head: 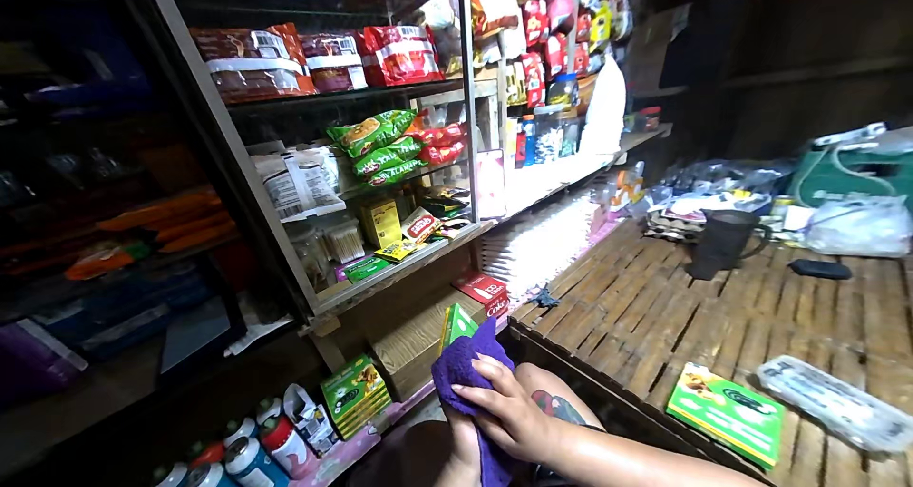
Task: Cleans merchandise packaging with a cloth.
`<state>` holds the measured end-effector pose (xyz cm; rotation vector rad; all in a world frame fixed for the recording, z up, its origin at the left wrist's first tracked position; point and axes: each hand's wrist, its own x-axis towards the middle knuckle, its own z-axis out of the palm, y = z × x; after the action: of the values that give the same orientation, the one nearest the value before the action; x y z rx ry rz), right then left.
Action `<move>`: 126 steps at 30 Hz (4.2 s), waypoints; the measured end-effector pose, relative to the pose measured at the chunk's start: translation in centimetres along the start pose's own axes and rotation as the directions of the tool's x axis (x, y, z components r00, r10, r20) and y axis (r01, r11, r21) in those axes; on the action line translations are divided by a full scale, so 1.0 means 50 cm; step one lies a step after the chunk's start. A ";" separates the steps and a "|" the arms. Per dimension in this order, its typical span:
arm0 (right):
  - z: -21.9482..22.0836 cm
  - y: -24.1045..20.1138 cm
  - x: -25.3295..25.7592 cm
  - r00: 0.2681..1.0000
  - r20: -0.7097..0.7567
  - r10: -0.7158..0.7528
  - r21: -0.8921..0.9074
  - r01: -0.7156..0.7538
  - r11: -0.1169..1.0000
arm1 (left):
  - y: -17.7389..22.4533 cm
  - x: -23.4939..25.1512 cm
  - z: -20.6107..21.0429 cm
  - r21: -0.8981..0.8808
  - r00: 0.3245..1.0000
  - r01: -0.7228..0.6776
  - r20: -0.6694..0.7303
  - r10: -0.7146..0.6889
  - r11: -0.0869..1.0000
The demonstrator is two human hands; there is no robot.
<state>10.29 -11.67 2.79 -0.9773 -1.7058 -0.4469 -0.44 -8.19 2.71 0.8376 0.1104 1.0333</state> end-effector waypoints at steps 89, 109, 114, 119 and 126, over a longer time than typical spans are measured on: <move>-0.081 0.143 0.004 0.991 -0.118 0.056 -0.136 -0.072 0.988 | 0.012 0.023 0.008 0.277 0.912 0.348 0.120 -0.392 0.896; -0.057 0.142 0.001 0.974 -0.089 0.207 -0.117 -0.216 0.969 | -0.010 0.009 0.006 0.447 0.945 0.252 0.079 -0.318 0.858; -0.050 0.150 -0.001 0.943 -0.131 0.305 -0.055 -0.314 0.948 | -0.007 -0.003 0.016 0.460 0.963 0.216 0.047 -0.267 0.861; -0.050 0.138 0.008 0.906 -0.122 0.405 -0.031 -0.411 0.911 | -0.016 -0.006 0.007 0.435 0.986 0.087 0.092 -0.141 0.896; -0.038 0.137 -0.004 0.889 -0.106 0.446 0.003 -0.448 0.894 | -0.029 -0.003 -0.002 0.329 0.998 0.019 0.058 -0.040 0.944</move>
<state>16.87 -9.01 2.14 -1.2986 -1.3280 -0.2051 0.45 -8.62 1.65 1.1677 0.2455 0.9720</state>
